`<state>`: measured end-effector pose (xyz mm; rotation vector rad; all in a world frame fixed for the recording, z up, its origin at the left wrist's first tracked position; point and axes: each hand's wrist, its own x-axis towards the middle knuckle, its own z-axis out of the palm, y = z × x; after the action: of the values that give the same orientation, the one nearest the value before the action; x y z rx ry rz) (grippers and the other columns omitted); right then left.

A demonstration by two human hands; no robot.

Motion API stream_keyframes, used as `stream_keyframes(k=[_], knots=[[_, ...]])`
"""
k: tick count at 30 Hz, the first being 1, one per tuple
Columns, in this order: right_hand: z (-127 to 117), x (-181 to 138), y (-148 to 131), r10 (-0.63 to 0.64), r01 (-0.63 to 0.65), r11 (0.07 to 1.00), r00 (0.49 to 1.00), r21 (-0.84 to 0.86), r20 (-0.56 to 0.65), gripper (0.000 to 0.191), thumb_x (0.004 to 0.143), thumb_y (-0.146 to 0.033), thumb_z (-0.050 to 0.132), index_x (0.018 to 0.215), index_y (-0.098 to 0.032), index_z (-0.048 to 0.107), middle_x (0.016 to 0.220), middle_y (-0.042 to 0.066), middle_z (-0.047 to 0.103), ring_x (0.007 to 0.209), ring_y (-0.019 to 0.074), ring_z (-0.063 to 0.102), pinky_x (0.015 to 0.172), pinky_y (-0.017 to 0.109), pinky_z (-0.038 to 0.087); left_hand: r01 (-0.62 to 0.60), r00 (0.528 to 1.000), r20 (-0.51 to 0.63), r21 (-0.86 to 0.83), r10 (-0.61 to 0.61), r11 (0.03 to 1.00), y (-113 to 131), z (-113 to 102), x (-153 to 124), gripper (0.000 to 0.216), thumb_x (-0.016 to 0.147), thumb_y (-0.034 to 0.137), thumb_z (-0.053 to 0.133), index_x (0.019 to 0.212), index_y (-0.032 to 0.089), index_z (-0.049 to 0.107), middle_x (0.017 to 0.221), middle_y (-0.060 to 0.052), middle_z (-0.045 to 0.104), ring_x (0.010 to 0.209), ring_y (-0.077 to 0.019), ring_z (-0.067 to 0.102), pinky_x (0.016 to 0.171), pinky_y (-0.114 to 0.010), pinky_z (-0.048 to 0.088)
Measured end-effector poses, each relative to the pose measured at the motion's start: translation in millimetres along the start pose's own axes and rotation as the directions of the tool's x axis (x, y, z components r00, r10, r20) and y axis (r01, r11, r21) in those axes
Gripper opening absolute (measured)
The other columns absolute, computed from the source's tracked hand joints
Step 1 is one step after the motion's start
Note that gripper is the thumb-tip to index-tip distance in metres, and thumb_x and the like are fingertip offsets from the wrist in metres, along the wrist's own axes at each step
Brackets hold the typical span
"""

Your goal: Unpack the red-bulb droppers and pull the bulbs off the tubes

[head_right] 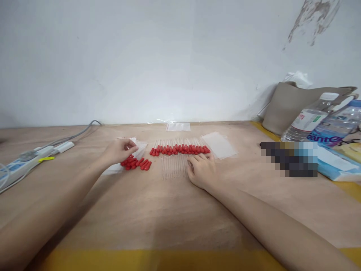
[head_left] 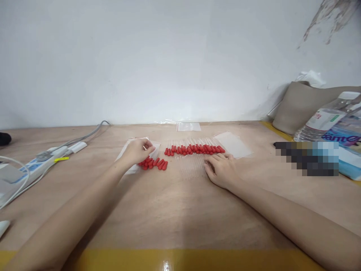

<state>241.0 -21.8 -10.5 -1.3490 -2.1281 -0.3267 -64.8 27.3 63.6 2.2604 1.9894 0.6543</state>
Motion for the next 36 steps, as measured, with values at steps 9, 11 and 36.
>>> stream_keyframes(k=[9, 11, 36], knots=[[-3.1, 1.7, -0.8, 0.002, -0.003, 1.0, 0.999, 0.03, 0.049, 0.022, 0.085, -0.029, 0.043, 0.096, -0.021, 0.06, 0.094, 0.003, 0.067, 0.089, 0.0183, 0.055, 0.086, 0.038, 0.022, 0.155, 0.952, 0.265, 0.02, -0.154, 0.988, 32.8, 37.0, 46.4, 0.032, 0.063, 0.029, 0.063, 0.091, 0.016, 0.055, 0.088, -0.009, 0.065, 0.079, -0.0218, 0.062, 0.06, -0.025, 0.044], [-2.7, 2.3, -0.2, 0.024, -0.026, 0.999, 0.999, 0.045, 0.049, 0.023, 0.086, -0.026, 0.04, 0.096, -0.022, 0.06, 0.093, 0.003, 0.067, 0.09, 0.0182, 0.055, 0.086, 0.038, 0.022, 0.184, 0.937, 0.3, 0.018, -0.181, 0.983, 35.3, 43.8, 52.6, 0.031, 0.059, 0.024, 0.065, 0.087, 0.015, 0.057, 0.08, -0.008, 0.065, 0.075, -0.0223, 0.062, 0.057, -0.025, 0.044], [0.6, 11.2, -6.5, -0.278, 0.29, 0.953, 0.952, 0.084, -0.131, 0.032, 0.083, -0.04, 0.051, 0.111, -0.027, 0.059, 0.104, 0.006, 0.061, 0.097, 0.0191, 0.051, 0.089, 0.04, 0.027, -0.688, 0.71, -0.325, -0.134, 0.625, 0.713, 41.1, 72.0, -54.9, 0.014, 0.084, 0.02, 0.049, 0.094, 0.017, 0.059, 0.097, -0.008, 0.058, 0.091, -0.0169, 0.056, 0.08, -0.034, 0.048]])
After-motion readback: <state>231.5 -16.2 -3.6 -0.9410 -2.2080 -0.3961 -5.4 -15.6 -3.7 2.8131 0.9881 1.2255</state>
